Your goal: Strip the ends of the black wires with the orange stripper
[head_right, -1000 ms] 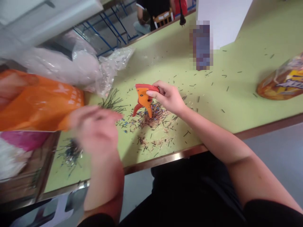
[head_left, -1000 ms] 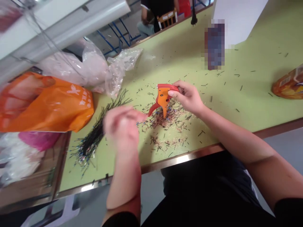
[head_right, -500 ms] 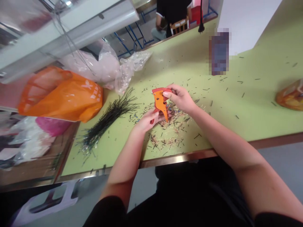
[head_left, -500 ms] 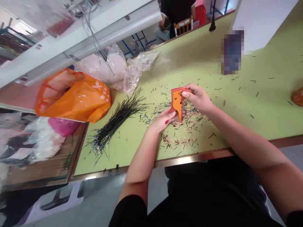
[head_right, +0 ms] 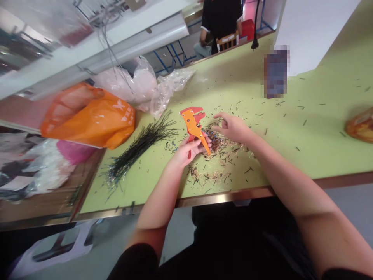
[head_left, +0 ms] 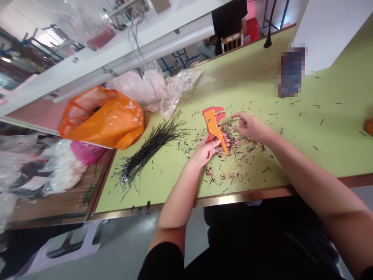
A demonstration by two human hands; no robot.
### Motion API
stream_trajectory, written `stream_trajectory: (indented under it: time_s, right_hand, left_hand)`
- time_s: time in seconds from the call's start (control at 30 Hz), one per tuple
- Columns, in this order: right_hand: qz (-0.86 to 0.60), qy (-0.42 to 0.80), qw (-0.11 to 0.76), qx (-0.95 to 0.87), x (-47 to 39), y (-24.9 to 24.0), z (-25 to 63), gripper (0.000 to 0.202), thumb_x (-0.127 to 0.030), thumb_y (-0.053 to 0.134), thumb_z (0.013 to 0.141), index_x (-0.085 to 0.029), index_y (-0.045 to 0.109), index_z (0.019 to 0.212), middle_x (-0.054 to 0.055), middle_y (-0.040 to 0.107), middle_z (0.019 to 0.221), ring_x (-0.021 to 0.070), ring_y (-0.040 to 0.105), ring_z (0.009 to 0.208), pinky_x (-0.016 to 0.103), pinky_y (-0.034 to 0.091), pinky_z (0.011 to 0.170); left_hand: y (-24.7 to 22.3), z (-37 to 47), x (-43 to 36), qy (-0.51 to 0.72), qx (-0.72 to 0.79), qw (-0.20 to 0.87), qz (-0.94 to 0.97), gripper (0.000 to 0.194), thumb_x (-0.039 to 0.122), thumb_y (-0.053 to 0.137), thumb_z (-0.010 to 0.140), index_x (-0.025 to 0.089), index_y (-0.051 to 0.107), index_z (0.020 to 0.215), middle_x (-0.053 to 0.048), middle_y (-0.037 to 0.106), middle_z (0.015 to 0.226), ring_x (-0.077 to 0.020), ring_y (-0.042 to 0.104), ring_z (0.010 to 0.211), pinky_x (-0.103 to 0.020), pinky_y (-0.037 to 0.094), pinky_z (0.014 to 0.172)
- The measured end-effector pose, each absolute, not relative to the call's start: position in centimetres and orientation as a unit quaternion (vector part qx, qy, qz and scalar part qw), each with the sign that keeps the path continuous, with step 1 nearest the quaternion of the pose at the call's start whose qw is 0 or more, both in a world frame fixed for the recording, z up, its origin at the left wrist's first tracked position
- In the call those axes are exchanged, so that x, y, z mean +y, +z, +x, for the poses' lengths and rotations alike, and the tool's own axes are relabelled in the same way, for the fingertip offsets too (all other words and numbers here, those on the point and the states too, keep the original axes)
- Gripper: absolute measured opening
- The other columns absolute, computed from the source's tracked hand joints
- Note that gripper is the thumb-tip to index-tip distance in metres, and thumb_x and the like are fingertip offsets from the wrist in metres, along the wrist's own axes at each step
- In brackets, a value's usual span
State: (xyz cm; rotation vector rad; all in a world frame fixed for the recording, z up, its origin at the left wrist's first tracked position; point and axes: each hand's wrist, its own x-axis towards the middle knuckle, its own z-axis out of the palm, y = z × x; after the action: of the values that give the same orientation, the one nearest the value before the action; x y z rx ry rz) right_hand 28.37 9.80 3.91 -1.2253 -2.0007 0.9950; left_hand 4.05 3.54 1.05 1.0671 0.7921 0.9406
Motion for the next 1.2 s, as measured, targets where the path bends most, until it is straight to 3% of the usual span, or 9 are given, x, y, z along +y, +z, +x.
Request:
stream_trajectory:
  time_s: [0.07, 0.17, 0.33, 0.43, 0.53, 0.6, 0.87, 1.2]
  right_hand:
    - [-0.462, 0.364, 0.321, -0.742, 9.6, 4.1, 28.4, 0.035, -0.046, 0.07, 0.1, -0.017, 0.074, 0.118, -0.009, 0.039, 0.06, 0.0119, 0.035, 0.053, 0.03, 0.028, 0.054]
    - [-0.412, 0.386, 0.339, -0.753, 8.9, 4.4, 28.0, 0.039, -0.055, 0.065, 0.102, -0.019, 0.076, 0.11, -0.008, 0.037, 0.058, 0.0119, 0.032, 0.052, 0.031, 0.027, 0.053]
    - [-0.357, 0.399, 0.36, -0.764, 7.8, 4.1, 27.6, 0.043, -0.053, 0.047, 0.111, -0.019, 0.069, 0.128, -0.003, 0.054, 0.069, 0.0122, 0.036, 0.053, 0.031, 0.033, 0.052]
    - [-0.374, 0.388, 0.389, -0.747, 7.9, 3.5, 27.8, 0.039, -0.042, 0.039, 0.114, -0.021, 0.058, 0.141, 0.0, 0.061, 0.077, 0.0141, 0.045, 0.056, 0.032, 0.04, 0.055]
    - [-0.374, 0.36, 0.417, -0.746, 8.3, 3.1, 28.2, 0.031, -0.035, 0.044, 0.113, -0.023, 0.054, 0.139, 0.007, 0.073, 0.097, 0.0186, 0.062, 0.075, 0.036, 0.051, 0.066]
    - [-0.368, 0.35, 0.443, -0.739, 8.7, 3.1, 28.5, 0.026, -0.034, 0.047, 0.112, -0.023, 0.057, 0.134, 0.008, 0.076, 0.105, 0.0199, 0.066, 0.085, 0.039, 0.054, 0.075]
    - [-0.318, 0.379, 0.535, -0.684, 9.7, 4.2, 29.4, 0.025, -0.048, 0.057, 0.108, -0.024, 0.066, 0.109, 0.005, 0.074, 0.091, 0.0157, 0.064, 0.076, 0.033, 0.054, 0.07]
    - [-0.331, 0.364, 0.522, -0.696, 9.1, 3.9, 28.6, 0.026, -0.046, 0.056, 0.109, -0.022, 0.068, 0.108, 0.005, 0.075, 0.091, 0.0143, 0.063, 0.073, 0.033, 0.052, 0.068]
  left_hand:
    - [1.0, 3.9, 3.6, 0.423, 0.356, 0.686, 0.473, 0.041, 0.042, 0.081, 0.088, 0.018, 0.067, 0.119, -0.013, 0.077, 0.112, -0.0326, 0.078, 0.11, -0.053, 0.064, 0.1]
    - [0.9, 4.0, 3.6, 0.426, 0.352, 0.695, 0.46, 0.042, 0.042, 0.084, 0.086, 0.018, 0.069, 0.117, -0.012, 0.077, 0.108, -0.0313, 0.079, 0.105, -0.05, 0.065, 0.097]
    - [1.1, 4.5, 3.5, 0.44, 0.325, 0.714, 0.437, 0.046, 0.044, 0.088, 0.084, 0.016, 0.07, 0.116, -0.01, 0.078, 0.103, -0.0278, 0.079, 0.098, -0.043, 0.066, 0.091]
    - [1.1, 4.6, 3.7, 0.46, 0.313, 0.722, 0.412, 0.055, 0.059, 0.084, 0.086, 0.015, 0.07, 0.117, -0.009, 0.078, 0.098, -0.0255, 0.079, 0.091, -0.04, 0.066, 0.086]
    - [1.1, 4.4, 4.0, 0.461, 0.297, 0.735, 0.398, 0.071, 0.078, 0.074, 0.085, 0.013, 0.071, 0.114, -0.011, 0.078, 0.093, -0.026, 0.079, 0.085, -0.04, 0.066, 0.082]
    - [1.1, 4.3, 4.0, 0.462, 0.286, 0.741, 0.395, 0.076, 0.084, 0.071, 0.083, 0.012, 0.072, 0.109, -0.011, 0.077, 0.09, -0.0262, 0.079, 0.082, -0.041, 0.066, 0.08]
    - [1.3, 4.6, 3.4, 0.426, 0.261, 0.756, 0.423, 0.047, 0.056, 0.086, 0.085, 0.014, 0.072, 0.103, -0.009, 0.076, 0.089, -0.0258, 0.079, 0.088, -0.038, 0.065, 0.081]
    - [0.7, 4.9, 3.3, 0.394, 0.272, 0.755, 0.449, 0.046, 0.055, 0.085, 0.085, 0.015, 0.071, 0.102, -0.011, 0.077, 0.094, -0.0282, 0.079, 0.093, -0.041, 0.066, 0.084]
